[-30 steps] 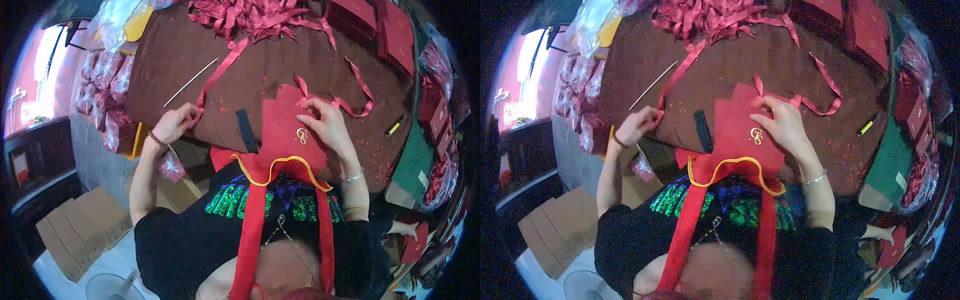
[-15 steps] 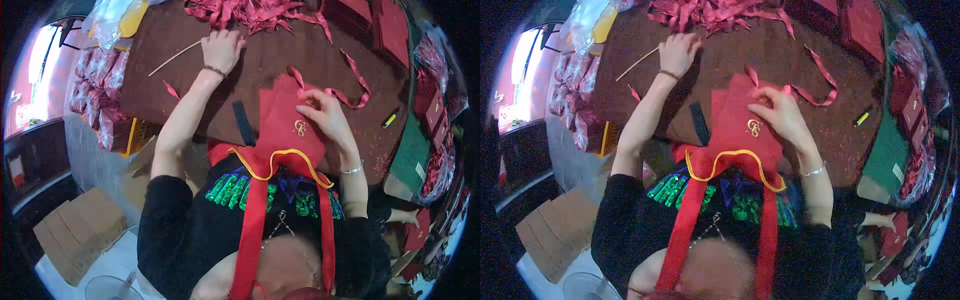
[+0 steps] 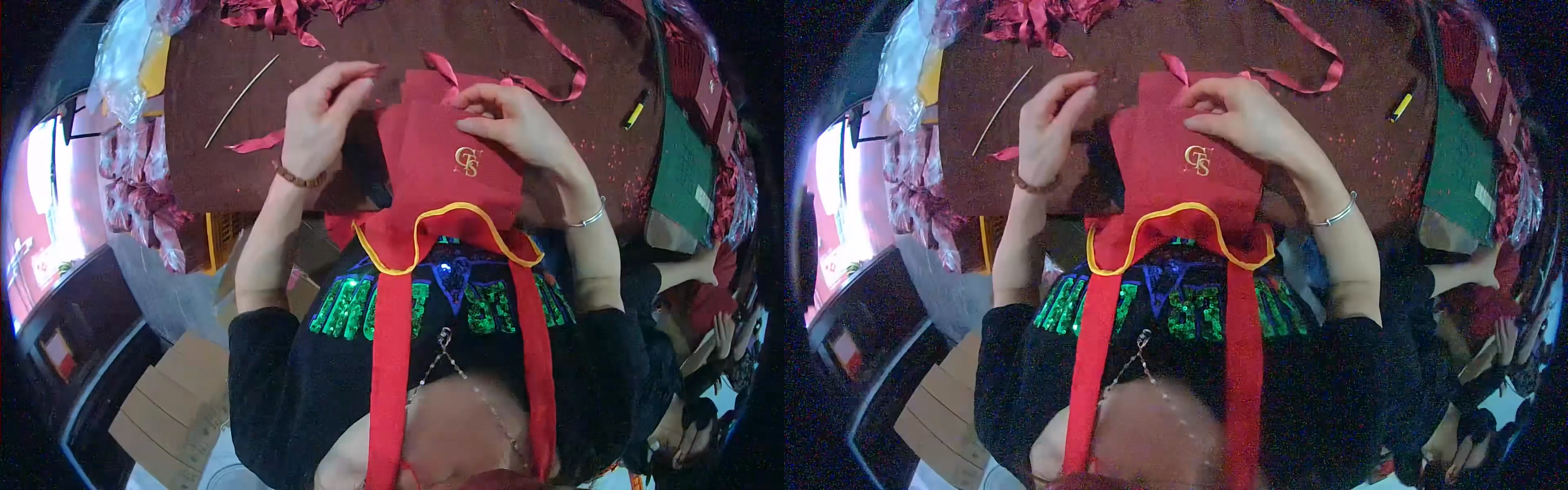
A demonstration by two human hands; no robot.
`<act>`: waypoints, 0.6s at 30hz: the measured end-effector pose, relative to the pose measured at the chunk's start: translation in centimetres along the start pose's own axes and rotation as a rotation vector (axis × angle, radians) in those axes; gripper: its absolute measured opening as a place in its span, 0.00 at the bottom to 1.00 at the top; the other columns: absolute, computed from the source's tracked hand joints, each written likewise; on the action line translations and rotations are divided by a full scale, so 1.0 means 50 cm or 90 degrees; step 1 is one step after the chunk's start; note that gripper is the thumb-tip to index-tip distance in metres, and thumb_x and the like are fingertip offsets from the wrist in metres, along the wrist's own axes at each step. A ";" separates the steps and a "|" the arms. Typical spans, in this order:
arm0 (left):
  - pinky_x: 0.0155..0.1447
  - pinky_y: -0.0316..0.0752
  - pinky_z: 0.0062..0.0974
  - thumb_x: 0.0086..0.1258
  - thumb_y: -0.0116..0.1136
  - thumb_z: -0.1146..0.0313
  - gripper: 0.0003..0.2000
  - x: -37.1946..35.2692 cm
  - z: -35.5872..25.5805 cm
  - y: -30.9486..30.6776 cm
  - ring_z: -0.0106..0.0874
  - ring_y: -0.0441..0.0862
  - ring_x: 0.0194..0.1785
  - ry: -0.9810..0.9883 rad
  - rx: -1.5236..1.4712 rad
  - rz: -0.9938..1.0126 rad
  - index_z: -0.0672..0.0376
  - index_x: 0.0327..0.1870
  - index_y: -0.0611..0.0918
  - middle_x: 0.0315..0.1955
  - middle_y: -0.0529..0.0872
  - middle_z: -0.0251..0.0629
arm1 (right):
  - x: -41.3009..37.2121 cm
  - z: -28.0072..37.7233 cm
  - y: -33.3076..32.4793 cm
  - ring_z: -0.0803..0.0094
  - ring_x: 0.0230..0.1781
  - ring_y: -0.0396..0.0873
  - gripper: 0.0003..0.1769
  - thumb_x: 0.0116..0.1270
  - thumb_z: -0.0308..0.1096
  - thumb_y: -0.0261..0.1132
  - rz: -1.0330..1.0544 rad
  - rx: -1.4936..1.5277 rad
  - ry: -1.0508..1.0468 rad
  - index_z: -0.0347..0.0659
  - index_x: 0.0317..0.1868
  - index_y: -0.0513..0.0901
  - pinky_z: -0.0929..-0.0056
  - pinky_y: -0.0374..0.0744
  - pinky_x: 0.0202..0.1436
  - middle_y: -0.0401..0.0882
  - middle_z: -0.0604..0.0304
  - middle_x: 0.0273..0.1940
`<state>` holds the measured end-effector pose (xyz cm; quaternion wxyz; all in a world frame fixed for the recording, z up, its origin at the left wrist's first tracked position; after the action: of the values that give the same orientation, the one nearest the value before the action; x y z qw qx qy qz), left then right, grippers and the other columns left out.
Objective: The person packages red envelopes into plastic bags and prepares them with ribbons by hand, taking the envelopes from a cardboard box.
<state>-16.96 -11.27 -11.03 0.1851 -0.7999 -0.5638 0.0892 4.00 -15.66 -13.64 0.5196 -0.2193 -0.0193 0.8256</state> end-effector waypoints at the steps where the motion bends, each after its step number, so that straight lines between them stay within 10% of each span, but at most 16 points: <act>1: 0.42 0.70 0.16 0.64 0.54 0.73 0.09 -0.011 -0.011 0.010 0.18 0.75 0.38 -0.016 0.011 0.024 0.63 0.44 0.80 0.35 0.82 0.32 | -0.002 0.005 0.001 0.85 0.34 0.70 0.17 0.57 0.29 0.65 -0.006 0.048 -0.017 0.33 0.46 0.77 0.85 0.71 0.37 0.76 0.69 0.34; 5: 0.37 0.70 0.26 0.60 0.56 0.72 0.05 -0.029 -0.042 0.047 0.34 0.76 0.32 0.073 0.072 0.076 0.62 0.35 0.81 0.25 0.77 0.40 | -0.004 0.001 0.003 0.86 0.32 0.70 0.17 0.56 0.29 0.65 -0.002 0.025 0.011 0.33 0.46 0.76 0.86 0.70 0.36 0.75 0.68 0.33; 18: 0.36 0.62 0.30 0.55 0.59 0.70 0.03 -0.060 -0.074 0.094 0.34 0.70 0.32 0.304 0.358 -0.020 0.55 0.28 0.77 0.25 0.73 0.34 | -0.007 0.013 0.024 0.87 0.32 0.70 0.17 0.56 0.26 0.64 0.009 0.067 -0.004 0.35 0.47 0.75 0.86 0.69 0.33 0.76 0.69 0.31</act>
<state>-12.64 -16.18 -9.71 0.5255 -0.7075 -0.4701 0.0483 2.88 -16.40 -13.23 0.5245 -0.1889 0.0238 0.8298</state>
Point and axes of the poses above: each hand's wrist, its own x-axis towards the middle knuckle, its own y-axis out of the palm, z = x × y, the point moved 5 cm from there along x, towards the middle knuckle
